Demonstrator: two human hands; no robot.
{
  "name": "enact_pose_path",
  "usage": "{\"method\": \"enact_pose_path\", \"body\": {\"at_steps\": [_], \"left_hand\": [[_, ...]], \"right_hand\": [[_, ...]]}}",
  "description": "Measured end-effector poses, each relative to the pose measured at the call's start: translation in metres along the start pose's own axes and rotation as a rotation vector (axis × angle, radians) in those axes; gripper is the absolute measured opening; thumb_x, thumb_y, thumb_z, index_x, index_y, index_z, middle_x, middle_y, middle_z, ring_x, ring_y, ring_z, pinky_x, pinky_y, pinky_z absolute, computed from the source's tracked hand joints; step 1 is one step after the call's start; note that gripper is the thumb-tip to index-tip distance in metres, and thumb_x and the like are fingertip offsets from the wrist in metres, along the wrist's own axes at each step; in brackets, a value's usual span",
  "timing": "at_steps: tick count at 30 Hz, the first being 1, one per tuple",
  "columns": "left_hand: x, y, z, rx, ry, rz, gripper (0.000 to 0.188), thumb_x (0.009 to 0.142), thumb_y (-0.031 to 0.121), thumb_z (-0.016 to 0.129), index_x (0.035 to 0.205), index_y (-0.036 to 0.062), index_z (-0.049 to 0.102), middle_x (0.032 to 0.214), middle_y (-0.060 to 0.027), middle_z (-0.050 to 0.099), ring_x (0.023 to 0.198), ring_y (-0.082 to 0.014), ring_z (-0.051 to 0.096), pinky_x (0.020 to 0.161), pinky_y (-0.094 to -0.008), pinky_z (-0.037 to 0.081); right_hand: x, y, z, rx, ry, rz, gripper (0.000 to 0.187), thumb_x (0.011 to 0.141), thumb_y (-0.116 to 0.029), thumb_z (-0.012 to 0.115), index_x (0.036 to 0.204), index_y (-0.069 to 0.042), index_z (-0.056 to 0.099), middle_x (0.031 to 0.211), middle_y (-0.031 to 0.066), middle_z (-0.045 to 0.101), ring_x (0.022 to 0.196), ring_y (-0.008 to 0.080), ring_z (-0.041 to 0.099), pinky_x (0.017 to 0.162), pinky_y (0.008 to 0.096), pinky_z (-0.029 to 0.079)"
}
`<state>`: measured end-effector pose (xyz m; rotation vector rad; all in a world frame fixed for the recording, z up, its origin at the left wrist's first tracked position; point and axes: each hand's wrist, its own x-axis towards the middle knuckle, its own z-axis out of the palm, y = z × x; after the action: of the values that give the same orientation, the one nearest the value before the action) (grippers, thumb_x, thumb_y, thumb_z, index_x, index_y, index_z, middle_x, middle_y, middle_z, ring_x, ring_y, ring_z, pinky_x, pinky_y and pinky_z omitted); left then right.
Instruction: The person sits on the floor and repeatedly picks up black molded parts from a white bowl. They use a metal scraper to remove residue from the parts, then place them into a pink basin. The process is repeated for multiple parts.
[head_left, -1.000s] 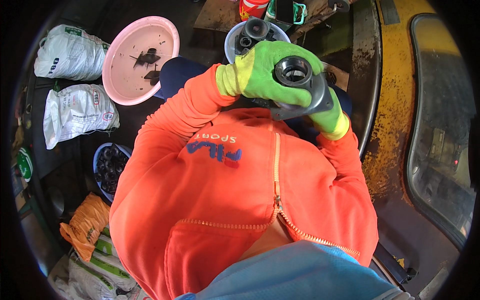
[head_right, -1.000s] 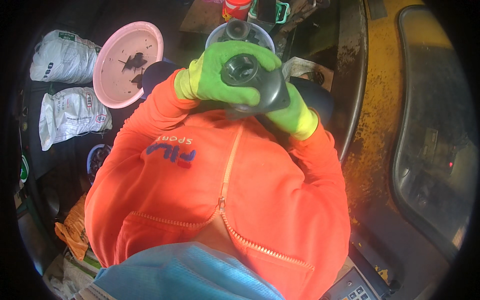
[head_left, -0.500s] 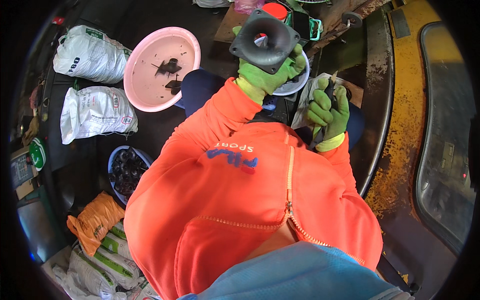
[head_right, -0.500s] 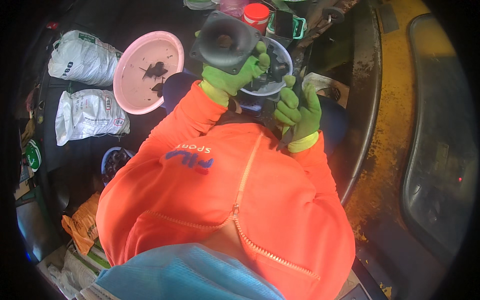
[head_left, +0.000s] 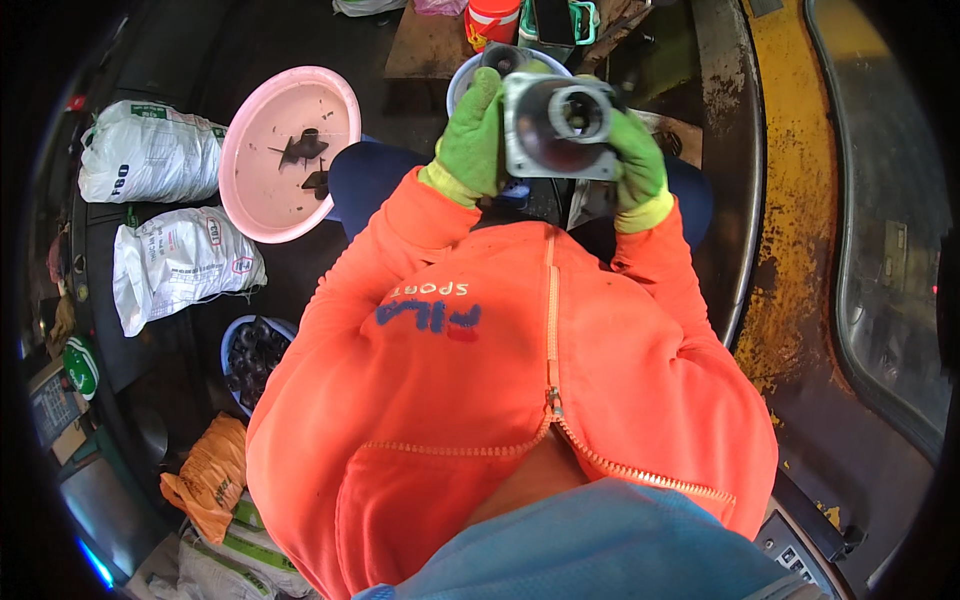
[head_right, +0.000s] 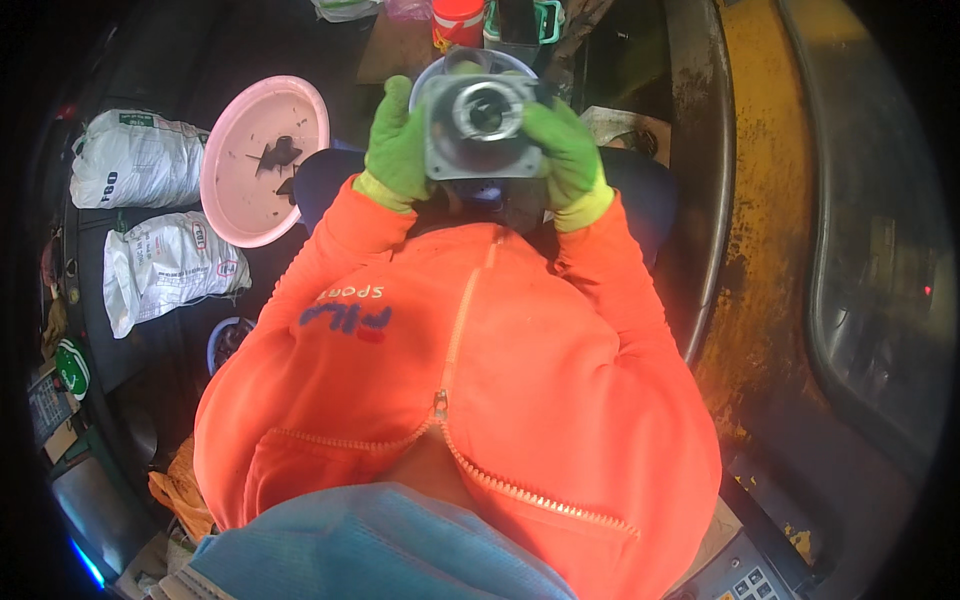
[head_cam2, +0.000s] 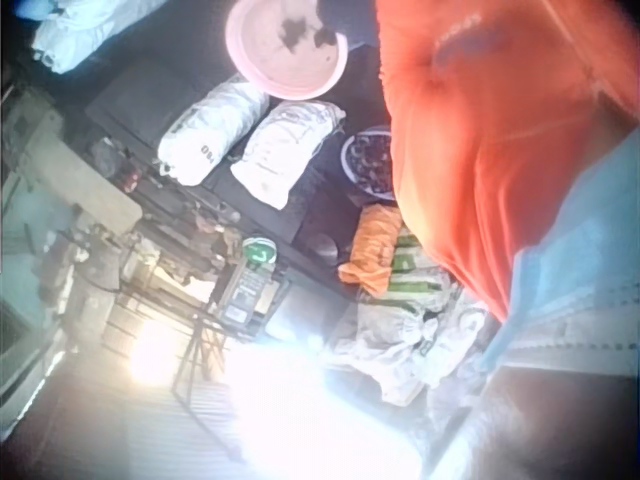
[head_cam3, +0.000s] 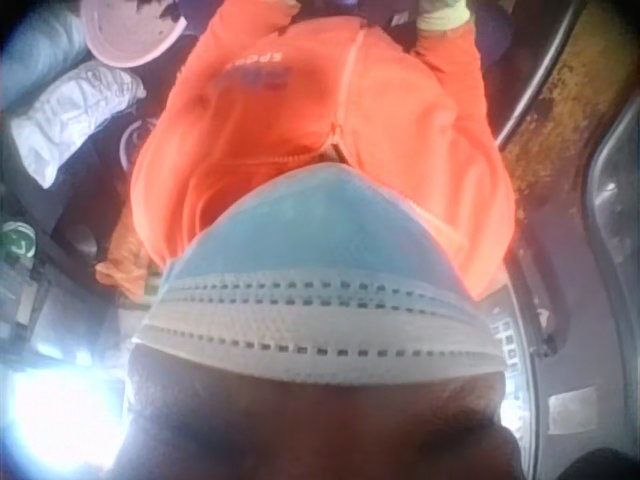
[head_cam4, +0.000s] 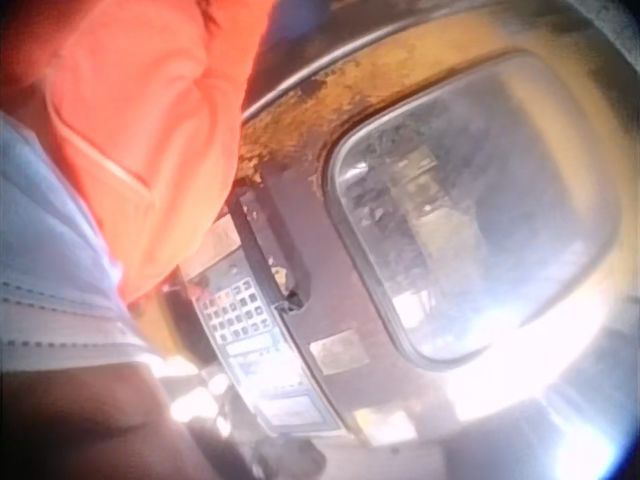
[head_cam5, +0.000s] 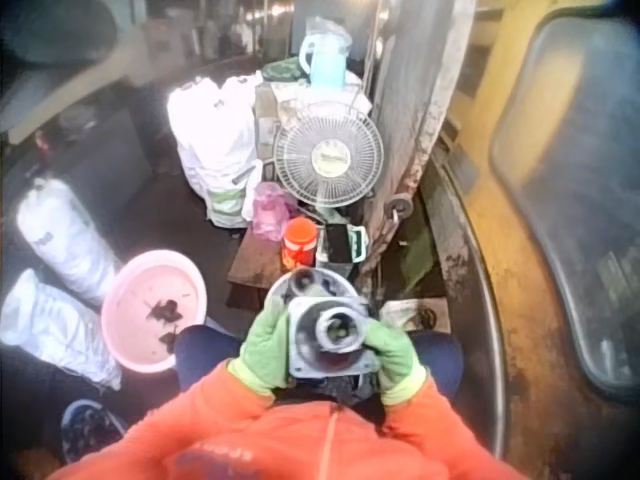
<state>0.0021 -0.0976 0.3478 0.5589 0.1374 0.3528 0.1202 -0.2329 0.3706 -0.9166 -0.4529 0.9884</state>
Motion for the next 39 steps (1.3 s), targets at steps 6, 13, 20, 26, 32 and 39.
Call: {"method": "enact_pose_path", "body": {"at_steps": [6, 13, 20, 26, 32, 39], "left_hand": [[-0.005, -0.004, -0.026, -0.627, -0.096, -0.262, 0.072, 0.095, 0.059, 0.043, 0.142, 0.0043, 0.043, 0.139, -0.0250, 0.049, 0.123, -0.0458, 0.052, 0.096, -0.0681, 0.043], [0.003, 0.020, -0.052, -0.275, 0.205, -0.165, 0.053, 0.094, 0.051, 0.049, 0.128, 0.0095, 0.052, 0.128, -0.0235, 0.056, 0.113, -0.0480, 0.056, 0.090, -0.0680, 0.044], [-0.003, 0.026, -0.047, -0.284, 0.281, -0.115, 0.040, 0.093, 0.044, 0.056, 0.117, 0.0125, 0.058, 0.117, -0.0202, 0.062, 0.108, -0.0453, 0.059, 0.086, -0.0665, 0.046], [-0.004, 0.028, -0.038, -0.255, 0.261, -0.102, 0.042, 0.094, 0.044, 0.055, 0.119, 0.0103, 0.058, 0.118, -0.0202, 0.062, 0.109, -0.0460, 0.058, 0.087, -0.0675, 0.046], [-0.001, 0.026, -0.037, -0.189, 0.266, -0.058, 0.045, 0.095, 0.045, 0.053, 0.124, 0.0099, 0.056, 0.120, -0.0202, 0.062, 0.112, -0.0440, 0.058, 0.087, -0.0660, 0.047], [0.002, 0.021, -0.036, -0.165, 0.159, -0.097, 0.055, 0.097, 0.050, 0.048, 0.132, 0.0084, 0.051, 0.124, -0.0199, 0.060, 0.110, -0.0411, 0.061, 0.083, -0.0643, 0.052]], "right_hand": [[0.005, 0.016, -0.007, -0.696, 0.189, -0.207, 0.063, 0.088, -0.016, 0.072, 0.141, 0.003, 0.043, 0.120, 0.0105, 0.061, 0.105, 0.0149, 0.059, 0.088, 0.0281, 0.050], [-0.013, -0.008, -0.012, -1.443, 0.127, -0.415, 0.070, 0.086, -0.031, 0.073, 0.143, -0.004, 0.043, 0.123, 0.0218, 0.062, 0.097, 0.0284, 0.069, 0.078, 0.0347, 0.055], [-0.012, -0.006, -0.007, -1.607, 0.106, -0.578, 0.055, 0.086, -0.029, 0.072, 0.132, -0.007, 0.053, 0.104, 0.0163, 0.070, 0.081, 0.0300, 0.070, 0.068, 0.0363, 0.055], [-0.014, -0.005, -0.011, -1.586, 0.052, -0.668, 0.046, 0.082, -0.024, 0.077, 0.120, -0.005, 0.059, 0.093, 0.0154, 0.070, 0.077, 0.0285, 0.070, 0.065, 0.0346, 0.055], [-0.018, -0.008, -0.008, -1.562, 0.008, -0.652, 0.037, 0.087, -0.024, 0.069, 0.119, -0.006, 0.060, 0.101, 0.0131, 0.069, 0.085, 0.0296, 0.069, 0.070, 0.0350, 0.055], [-0.015, -0.011, 0.003, -1.306, 0.002, -0.581, 0.024, 0.090, -0.009, 0.064, 0.113, -0.003, 0.065, 0.104, 0.0145, 0.069, 0.089, 0.0295, 0.069, 0.074, 0.0348, 0.054]]}}
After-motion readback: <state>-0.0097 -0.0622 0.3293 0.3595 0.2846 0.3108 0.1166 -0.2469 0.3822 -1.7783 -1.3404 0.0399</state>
